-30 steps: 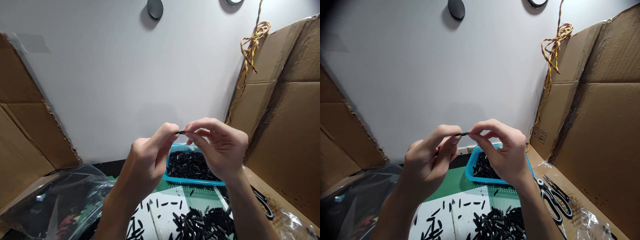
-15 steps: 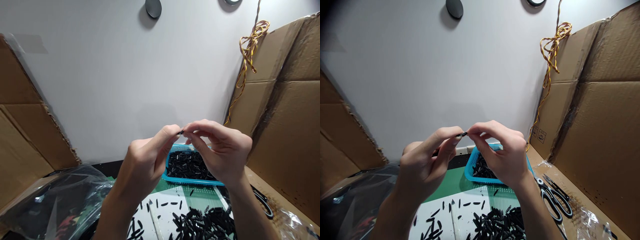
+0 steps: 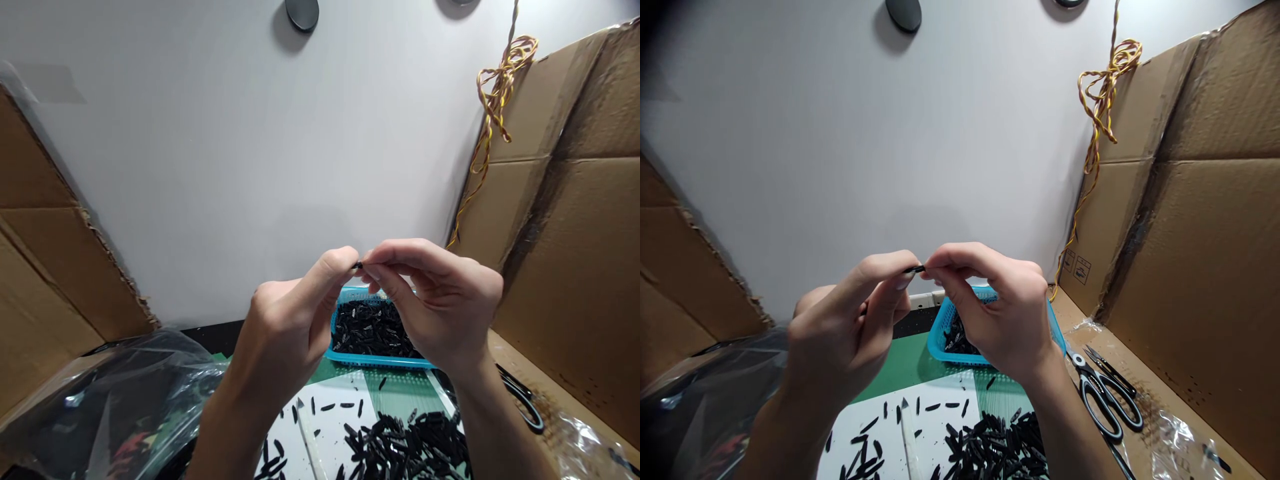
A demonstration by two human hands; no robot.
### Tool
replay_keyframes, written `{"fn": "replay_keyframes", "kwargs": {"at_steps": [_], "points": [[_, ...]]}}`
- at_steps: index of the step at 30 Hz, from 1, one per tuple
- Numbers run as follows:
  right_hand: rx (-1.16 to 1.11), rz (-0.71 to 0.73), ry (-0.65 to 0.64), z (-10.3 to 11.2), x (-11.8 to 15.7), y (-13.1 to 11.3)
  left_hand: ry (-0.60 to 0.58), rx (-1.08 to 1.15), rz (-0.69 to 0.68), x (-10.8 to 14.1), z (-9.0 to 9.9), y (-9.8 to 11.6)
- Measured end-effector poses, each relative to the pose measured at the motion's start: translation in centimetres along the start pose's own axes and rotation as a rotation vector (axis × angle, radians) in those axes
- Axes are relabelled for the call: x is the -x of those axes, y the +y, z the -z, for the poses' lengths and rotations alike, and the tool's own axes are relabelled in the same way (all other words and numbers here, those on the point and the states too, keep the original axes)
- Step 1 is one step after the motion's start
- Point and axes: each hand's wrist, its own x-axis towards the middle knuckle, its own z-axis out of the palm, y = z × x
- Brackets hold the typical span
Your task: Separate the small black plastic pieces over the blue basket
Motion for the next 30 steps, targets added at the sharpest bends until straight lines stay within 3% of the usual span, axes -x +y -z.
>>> {"fn": "replay_keyframes", "kwargs": {"at_steps": [5,11,18,30], "points": [[-0.044,-0.041,-0.007,0.2,0.1,0.1,0.0,0.003,-0.014,-0.1,-0.2,-0.1],[0.021,-0.02,-0.103,1.2,-0.1,0.1,-0.057,0.048,-0.019,-0.3,-0.1,0.1],[0.134,0.061,-0.145,1.6,-0.3,-0.1,-0.102,0.182,0.047,-0.3,-0.4,0.4],[0.107,-0.009,-0.274,2.1,-0.5,0.5,-0.168,0.314,0.155,-0.1,-0.9,0.4]]}}
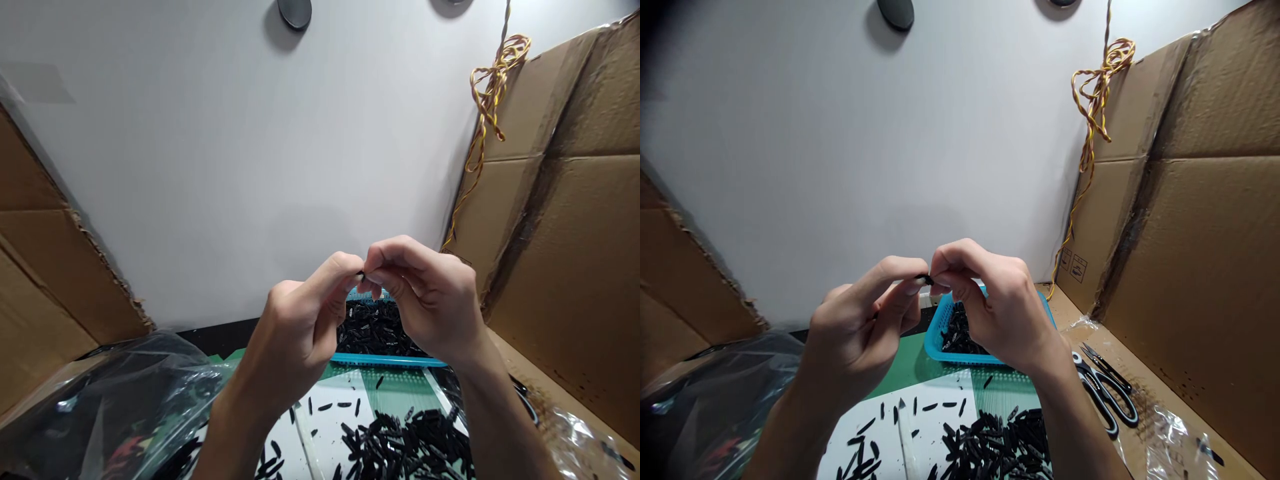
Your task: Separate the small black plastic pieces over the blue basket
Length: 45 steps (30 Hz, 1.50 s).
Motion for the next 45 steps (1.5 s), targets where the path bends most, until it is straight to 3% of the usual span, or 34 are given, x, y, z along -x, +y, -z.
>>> {"fn": "replay_keyframes", "kwargs": {"at_steps": [9,15,24,27,33,37,39,42,45], "points": [[-0.122,-0.061,-0.059,0.0,-0.1,0.5,0.014,-0.034,0.072,0.0,0.3,0.0],[-0.274,-0.118,0.02,-0.6,-0.3,0.3,0.087,-0.055,0.136,0.2,0.4,-0.5],[-0.081,-0.052,0.075,-0.2,-0.3,0.9,0.029,-0.065,0.16,-0.1,0.6,0.0],[0.048,-0.086,0.032,0.4,-0.4,1.0,0.099,0.056,0.269,-0.2,0.5,0.3],[0.419,-0.295,-0.237,-0.3,0.0,3.8,0.25,0.425,0.487,-1.1,0.0,1.0],[0.508,-0.387,-0.347,-1.6,1.0,6.4,0.236,0.596,0.688,-1.4,-0.1,0.3],[0.514,-0.405,-0.375,-1.9,1.1,6.4,0.185,0.646,0.792,-1.4,-0.1,-0.4],[0.445,-0.381,-0.359,-1.8,0.5,4.5,0.1,0.706,0.892,-1.3,0.0,-0.8],[0.107,-0.274,-0.279,-1.6,-0.3,1.7,0.054,0.729,0.923,-1.4,0.3,-0.4]]}}
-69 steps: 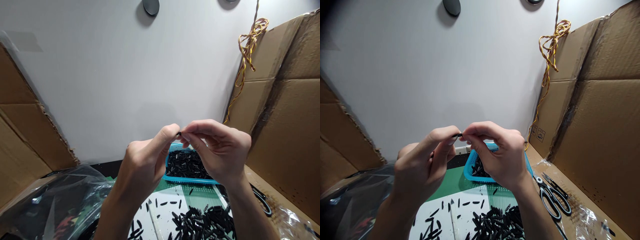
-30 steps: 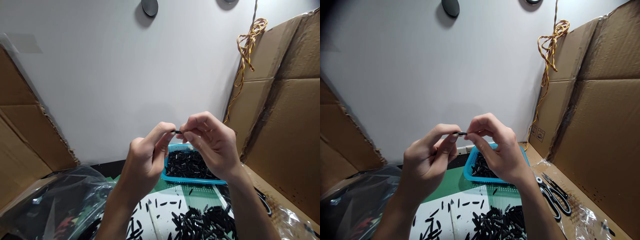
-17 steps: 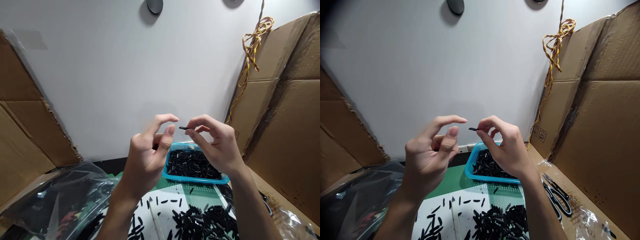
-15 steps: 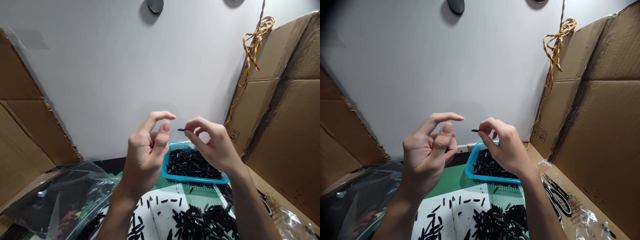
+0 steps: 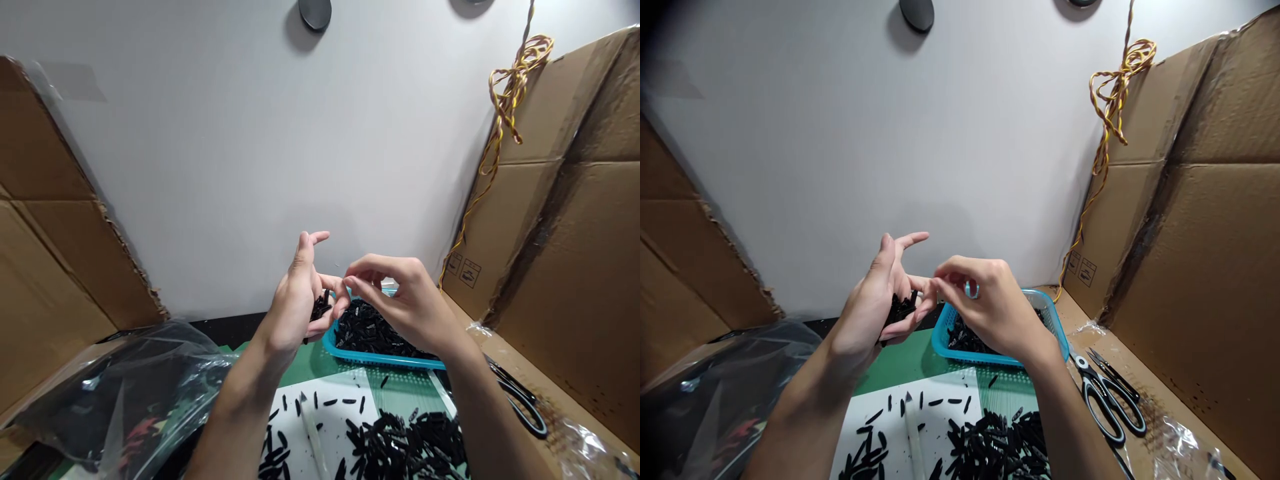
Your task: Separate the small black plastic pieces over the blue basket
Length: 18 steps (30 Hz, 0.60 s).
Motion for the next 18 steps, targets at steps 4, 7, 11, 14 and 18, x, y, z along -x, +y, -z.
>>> {"fn": "replay_keyframes", "kwargs": {"at_steps": [4,7,11,14,18], "points": [[-0.109,0.065,0.042,0.0,0.1,-1.5,0.016,-0.046,0.03,0.5,-0.1,0.3],[-0.101,0.061,-0.037,-0.3,0.1,-1.0,-0.061,-0.073,0.047,0.4,0.2,-0.1],[-0.108,0.023,-0.09,-0.2,-0.1,-0.7,-0.099,-0.077,-0.022,0.0,0.0,-0.9],[-0.114,0.013,-0.053,0.3,-0.1,-0.8,-0.052,-0.066,-0.07,-0.1,-0.5,-0.8],[-0.12,0.036,0.147,0.9,-0.1,-0.5,-0.031,-0.04,-0.121,0.0,-0.6,-0.3]]}}
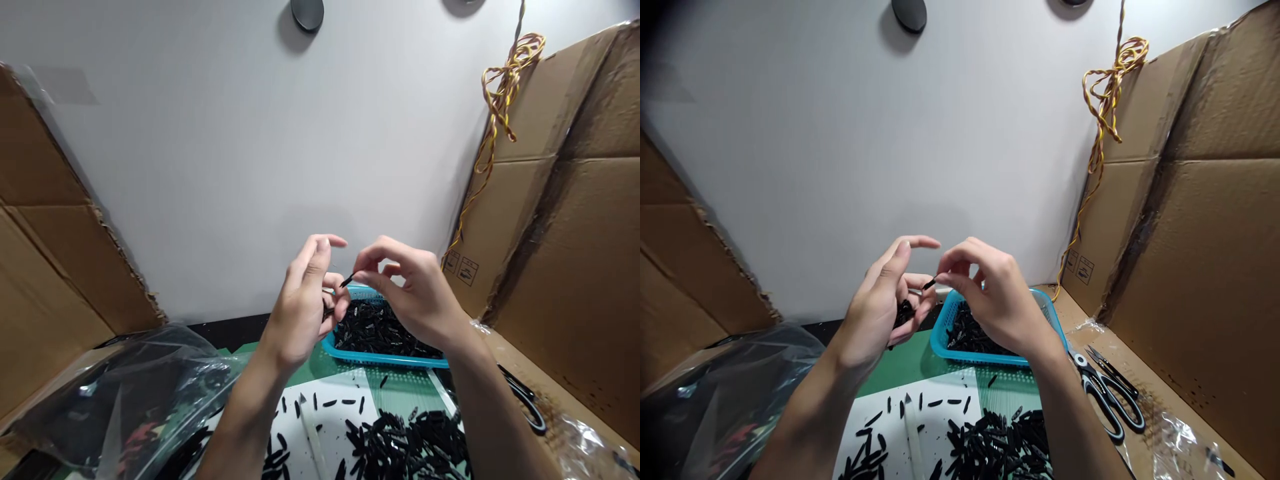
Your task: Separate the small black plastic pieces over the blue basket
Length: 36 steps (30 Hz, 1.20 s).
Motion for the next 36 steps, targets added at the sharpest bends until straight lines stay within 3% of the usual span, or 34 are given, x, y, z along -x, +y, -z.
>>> {"fn": "replay_keyframes", "kwargs": {"at_steps": [5,9,19,36], "points": [[-0.148,0.016,0.199,0.0,0.1,0.3,-0.127,0.001,-0.053,0.4,0.6,0.3],[-0.192,0.062,0.221,-0.4,0.2,0.2,-0.203,0.001,-0.126,0.9,0.4,0.1],[-0.221,0.145,0.202,-0.5,0.4,0.3,-0.268,0.065,-0.151,1.3,0.8,0.0],[-0.177,0.176,0.235,-0.2,0.4,-0.1,-0.214,0.067,-0.182,1.5,0.5,0.3]]}}
